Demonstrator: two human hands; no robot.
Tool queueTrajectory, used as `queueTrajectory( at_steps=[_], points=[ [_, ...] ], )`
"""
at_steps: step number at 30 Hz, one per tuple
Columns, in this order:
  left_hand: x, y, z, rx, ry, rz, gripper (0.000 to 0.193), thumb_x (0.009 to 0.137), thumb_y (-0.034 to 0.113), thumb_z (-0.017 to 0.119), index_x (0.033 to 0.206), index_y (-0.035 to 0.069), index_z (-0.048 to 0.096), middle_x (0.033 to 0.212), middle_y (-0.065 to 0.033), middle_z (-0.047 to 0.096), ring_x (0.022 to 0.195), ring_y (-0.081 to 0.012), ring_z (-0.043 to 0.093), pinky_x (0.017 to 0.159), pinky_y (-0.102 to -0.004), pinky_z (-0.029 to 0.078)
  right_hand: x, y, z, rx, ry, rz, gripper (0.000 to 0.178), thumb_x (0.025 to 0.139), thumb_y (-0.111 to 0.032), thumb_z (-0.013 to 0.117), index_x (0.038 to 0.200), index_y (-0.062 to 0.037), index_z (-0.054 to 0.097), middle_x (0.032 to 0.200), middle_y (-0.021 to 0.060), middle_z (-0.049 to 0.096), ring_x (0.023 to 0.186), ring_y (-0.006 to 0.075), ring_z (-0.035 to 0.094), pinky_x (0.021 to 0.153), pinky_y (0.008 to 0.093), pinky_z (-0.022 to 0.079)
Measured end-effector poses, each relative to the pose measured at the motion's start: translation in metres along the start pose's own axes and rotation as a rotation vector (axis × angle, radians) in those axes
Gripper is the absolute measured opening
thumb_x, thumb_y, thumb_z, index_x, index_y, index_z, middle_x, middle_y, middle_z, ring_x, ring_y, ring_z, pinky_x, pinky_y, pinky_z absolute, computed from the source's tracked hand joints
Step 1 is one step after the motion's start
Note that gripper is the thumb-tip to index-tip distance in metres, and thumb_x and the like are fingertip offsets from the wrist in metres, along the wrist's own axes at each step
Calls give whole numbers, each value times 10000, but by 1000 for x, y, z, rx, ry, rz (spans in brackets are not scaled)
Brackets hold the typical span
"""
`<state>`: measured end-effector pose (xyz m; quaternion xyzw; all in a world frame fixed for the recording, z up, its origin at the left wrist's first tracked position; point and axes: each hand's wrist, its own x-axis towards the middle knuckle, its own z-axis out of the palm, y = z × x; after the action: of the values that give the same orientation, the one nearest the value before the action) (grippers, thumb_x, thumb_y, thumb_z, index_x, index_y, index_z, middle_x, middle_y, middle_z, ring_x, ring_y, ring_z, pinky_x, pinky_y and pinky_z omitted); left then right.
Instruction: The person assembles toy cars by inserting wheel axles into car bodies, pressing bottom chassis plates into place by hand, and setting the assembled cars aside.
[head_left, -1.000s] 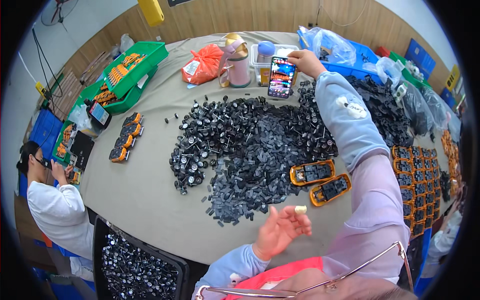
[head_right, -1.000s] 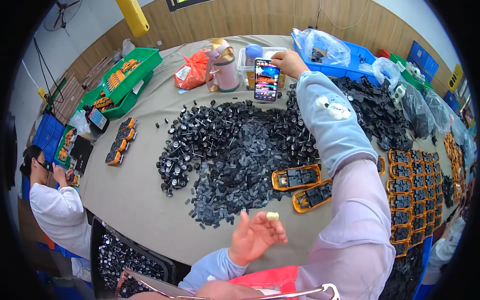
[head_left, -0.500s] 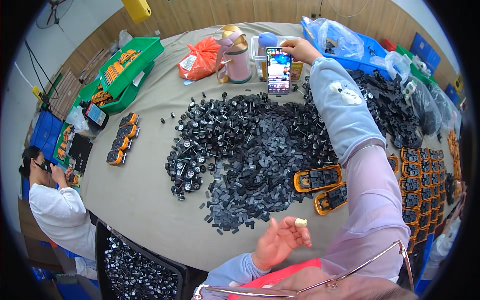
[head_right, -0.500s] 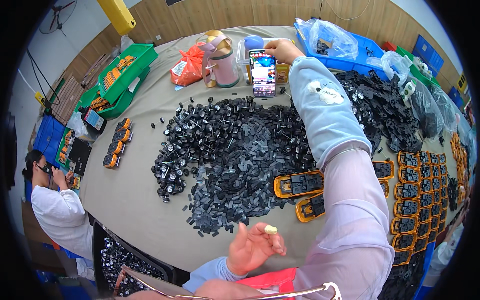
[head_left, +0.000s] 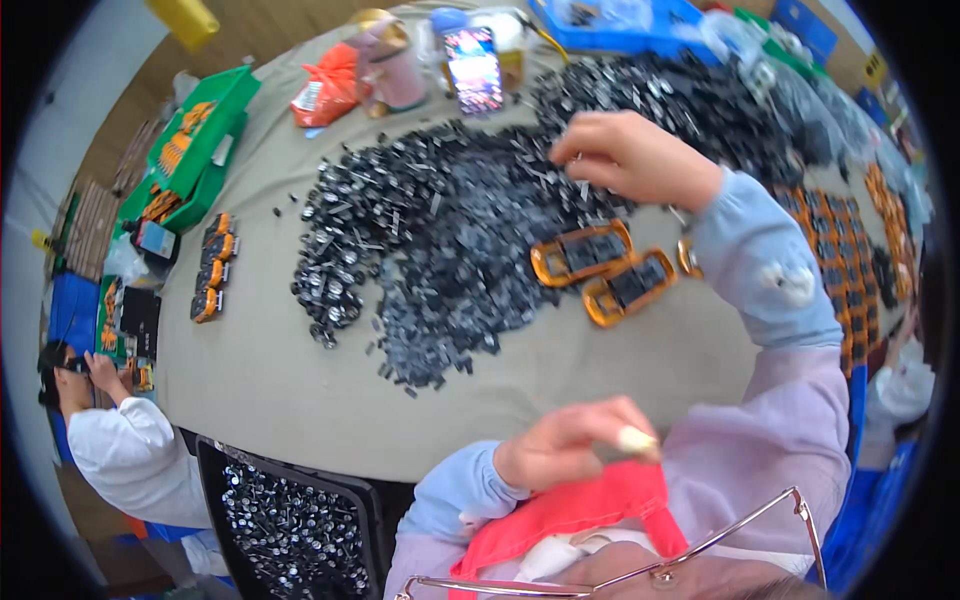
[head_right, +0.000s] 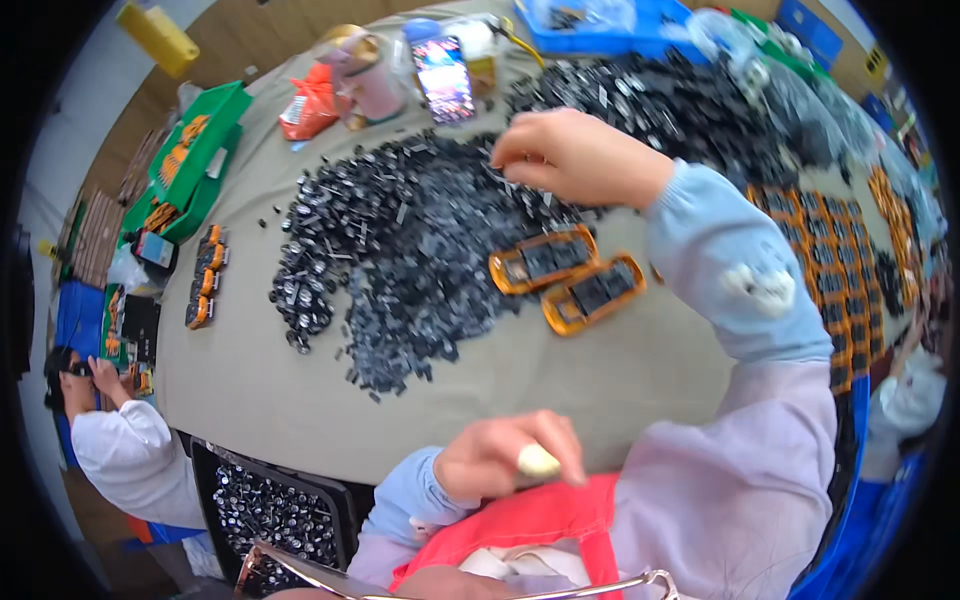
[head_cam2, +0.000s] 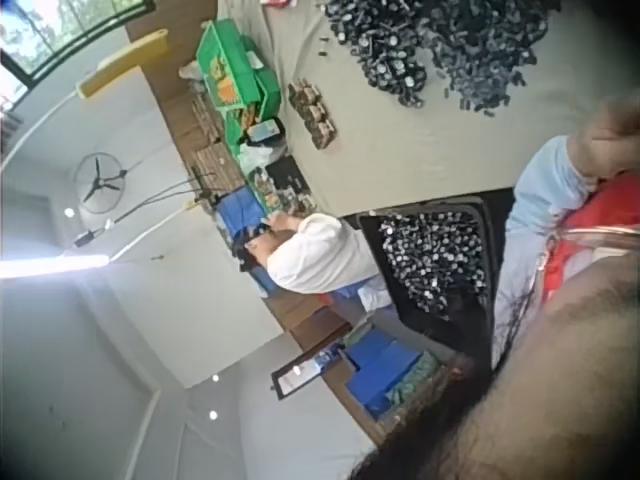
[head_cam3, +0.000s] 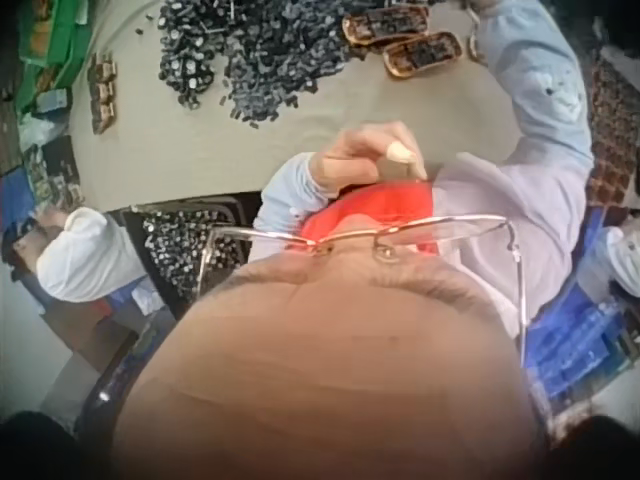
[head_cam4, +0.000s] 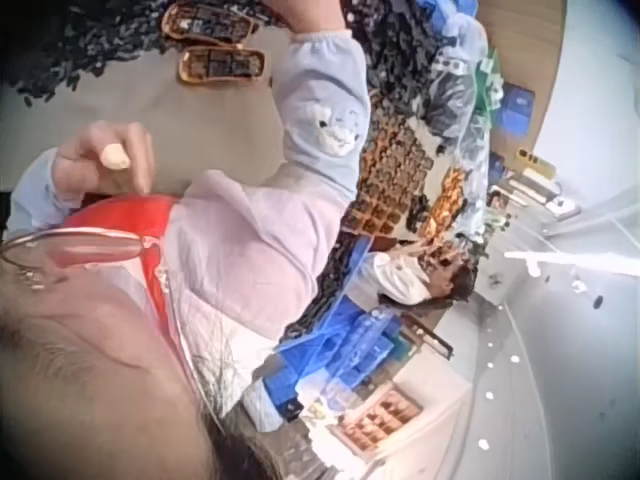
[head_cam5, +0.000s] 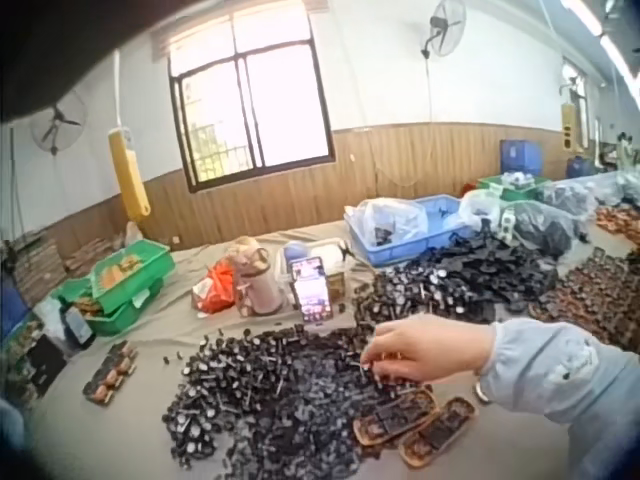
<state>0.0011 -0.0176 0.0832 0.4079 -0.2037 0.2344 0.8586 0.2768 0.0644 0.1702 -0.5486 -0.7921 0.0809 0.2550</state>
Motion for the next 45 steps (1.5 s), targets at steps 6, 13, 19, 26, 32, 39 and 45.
queueTrajectory(
  at_steps=[6, 13, 19, 26, 32, 39, 45],
  points=[
    [48, -13, 82, 330, -518, 125, 274, 942, 123, 662, 1205, 47, 659, 1144, -155, 644, 970, -326, 624, 820, -422, 517, -176, -48, -5, 27, -5, 374, 186, 886, -84, 678, 1068, -54, 699, 1020, 112, 668, 941, 308, 662, 816, 396, 536],
    [-22, -50, 40, 1020, 13, -248, 268, 907, 9, 646, 1168, 45, 697, 1051, -122, 668, 977, -276, 656, 857, -346, 522, -178, -27, 82, -350, 19, 172, 693, 778, -46, 727, 1421, -73, 470, 1341, 179, 550, 1296, 386, 483, 1073, 430, 430],
    [-107, 5, -11, 1563, 495, -252, 118, 885, 17, 671, 997, 31, 703, 955, -131, 677, 833, -293, 666, 751, -352, 532, -183, -41, 89, -276, 13, 337, 735, 772, -51, 716, 1451, -21, 437, 1166, 181, 572, 1164, 375, 518, 1000, 439, 445],
    [-58, 32, -59, 2115, 393, -215, 258, 855, 105, 711, 1107, 71, 671, 1205, -142, 598, 1131, -352, 557, 899, -463, 464, -191, -74, 93, -164, 14, 347, 597, 721, -64, 773, 1272, -19, 547, 1291, 169, 510, 1196, 388, 492, 1022, 448, 442],
    [-85, -4, -26, 2081, 41, -315, 505, 821, 203, 768, 1291, 115, 607, 1483, -189, 419, 1377, -396, 395, 1081, -587, 346, -219, -72, 116, -37, 188, 181, 668, 678, -101, 816, 1299, -68, 572, 1239, 134, 568, 1142, 360, 533, 993, 456, 449],
    [-147, 18, 3, 1796, 202, -300, 412, 815, 113, 752, 1212, 64, 655, 1242, -189, 602, 1166, -378, 575, 1010, -464, 461, -229, -89, 113, 35, 92, 95, 671, 661, -131, 834, 1281, -76, 585, 1224, 125, 572, 1110, 345, 543, 972, 449, 438],
    [-117, 32, -55, 2174, 584, -329, 205, 840, 10, 681, 1044, 25, 671, 927, -136, 603, 880, -346, 580, 807, -424, 489, -227, -89, 116, 50, 120, 101, 661, 657, -131, 834, 1268, -77, 589, 1217, 122, 579, 1096, 345, 546, 962, 442, 434]
  ],
)
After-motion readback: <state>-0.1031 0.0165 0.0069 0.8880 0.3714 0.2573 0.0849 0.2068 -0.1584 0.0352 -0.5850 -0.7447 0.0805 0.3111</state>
